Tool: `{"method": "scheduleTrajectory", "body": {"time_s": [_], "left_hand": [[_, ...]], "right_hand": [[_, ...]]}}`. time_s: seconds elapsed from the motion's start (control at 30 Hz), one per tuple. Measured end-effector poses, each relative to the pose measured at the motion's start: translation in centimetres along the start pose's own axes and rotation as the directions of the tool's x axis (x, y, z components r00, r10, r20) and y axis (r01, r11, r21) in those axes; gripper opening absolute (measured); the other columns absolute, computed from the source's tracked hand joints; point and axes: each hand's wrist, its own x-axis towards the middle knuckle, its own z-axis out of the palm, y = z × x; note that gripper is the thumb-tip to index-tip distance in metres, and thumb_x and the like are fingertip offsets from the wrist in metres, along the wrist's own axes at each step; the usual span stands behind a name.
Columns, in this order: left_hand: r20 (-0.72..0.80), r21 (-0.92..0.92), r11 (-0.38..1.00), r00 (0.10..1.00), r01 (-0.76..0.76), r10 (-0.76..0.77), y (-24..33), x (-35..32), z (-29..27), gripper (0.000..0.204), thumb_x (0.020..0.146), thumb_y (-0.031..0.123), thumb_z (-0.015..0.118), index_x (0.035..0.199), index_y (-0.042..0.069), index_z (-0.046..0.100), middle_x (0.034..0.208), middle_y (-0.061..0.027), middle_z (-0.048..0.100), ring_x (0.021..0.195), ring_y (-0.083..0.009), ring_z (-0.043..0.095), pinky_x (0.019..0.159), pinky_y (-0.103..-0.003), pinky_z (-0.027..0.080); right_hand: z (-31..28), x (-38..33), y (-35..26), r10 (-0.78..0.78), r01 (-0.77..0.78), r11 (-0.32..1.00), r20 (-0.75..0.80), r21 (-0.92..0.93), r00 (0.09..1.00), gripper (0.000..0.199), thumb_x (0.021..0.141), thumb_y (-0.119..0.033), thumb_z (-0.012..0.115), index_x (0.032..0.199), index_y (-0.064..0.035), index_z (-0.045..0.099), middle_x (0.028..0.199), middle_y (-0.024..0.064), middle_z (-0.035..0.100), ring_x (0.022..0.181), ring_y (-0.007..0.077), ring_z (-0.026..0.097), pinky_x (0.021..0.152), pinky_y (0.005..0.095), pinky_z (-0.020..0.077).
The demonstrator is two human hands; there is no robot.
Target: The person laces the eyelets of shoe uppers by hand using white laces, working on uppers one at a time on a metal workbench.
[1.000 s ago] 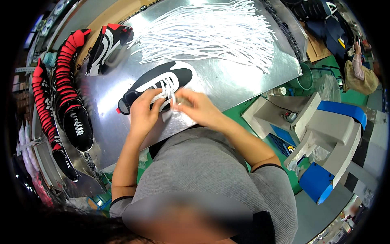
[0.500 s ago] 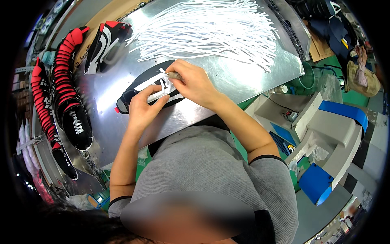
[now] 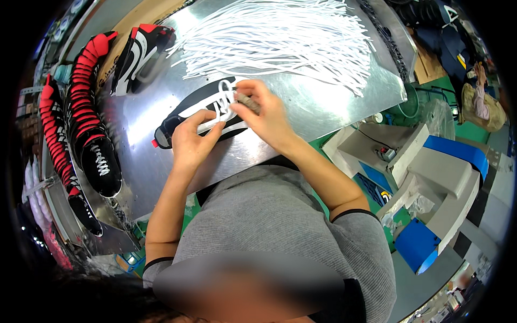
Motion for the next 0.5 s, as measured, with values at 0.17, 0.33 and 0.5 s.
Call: {"method": "scheduleTrajectory", "body": {"time_s": [0.17, 0.33, 0.5], "left_hand": [[-0.016, 0.007, 1.0, 1.0, -0.001, 0.001, 0.1, -0.1, 0.3, 0.027, 0.078, 0.03, 0.074, 0.095, 0.01, 0.072, 0.091, -0.0082, 0.074, 0.083, -0.0276, 0.071, 0.071, -0.036, 0.053], [-0.02, 0.01, 1.0, 0.999, 0.027, -0.027, 0.1, -0.2, 0.2, 0.026, 0.078, 0.027, 0.076, 0.095, 0.008, 0.072, 0.092, -0.0091, 0.074, 0.085, -0.0257, 0.072, 0.075, -0.033, 0.053], [-0.01, 0.013, 1.0, 1.0, 0.017, -0.017, 0.2, -0.1, 0.1, 0.026, 0.077, 0.026, 0.077, 0.095, 0.007, 0.072, 0.091, -0.0091, 0.074, 0.085, -0.0241, 0.072, 0.076, -0.032, 0.052]], "right_hand": [[-2.6, -2.1, -1.5, 0.233, -0.206, 0.965, 0.172, -0.162, 0.957, 0.015, 0.097, -0.016, 0.059, 0.103, -0.0025, 0.055, 0.08, 0.0084, 0.068, 0.074, 0.0168, 0.067, 0.065, 0.0299, 0.0495], [-1.6, -3.5, -1.2, 0.185, -0.123, 0.965, 0.271, -0.231, 0.945, 0.014, 0.098, -0.015, 0.057, 0.1, -0.0018, 0.053, 0.081, 0.0106, 0.068, 0.074, 0.0232, 0.067, 0.065, 0.033, 0.0492], [-1.5, -3.2, -0.7, 0.217, -0.155, 0.962, 0.279, -0.225, 0.936, 0.013, 0.098, -0.013, 0.058, 0.099, -0.0007, 0.053, 0.081, 0.0102, 0.067, 0.074, 0.0202, 0.066, 0.067, 0.031, 0.0495]]}}
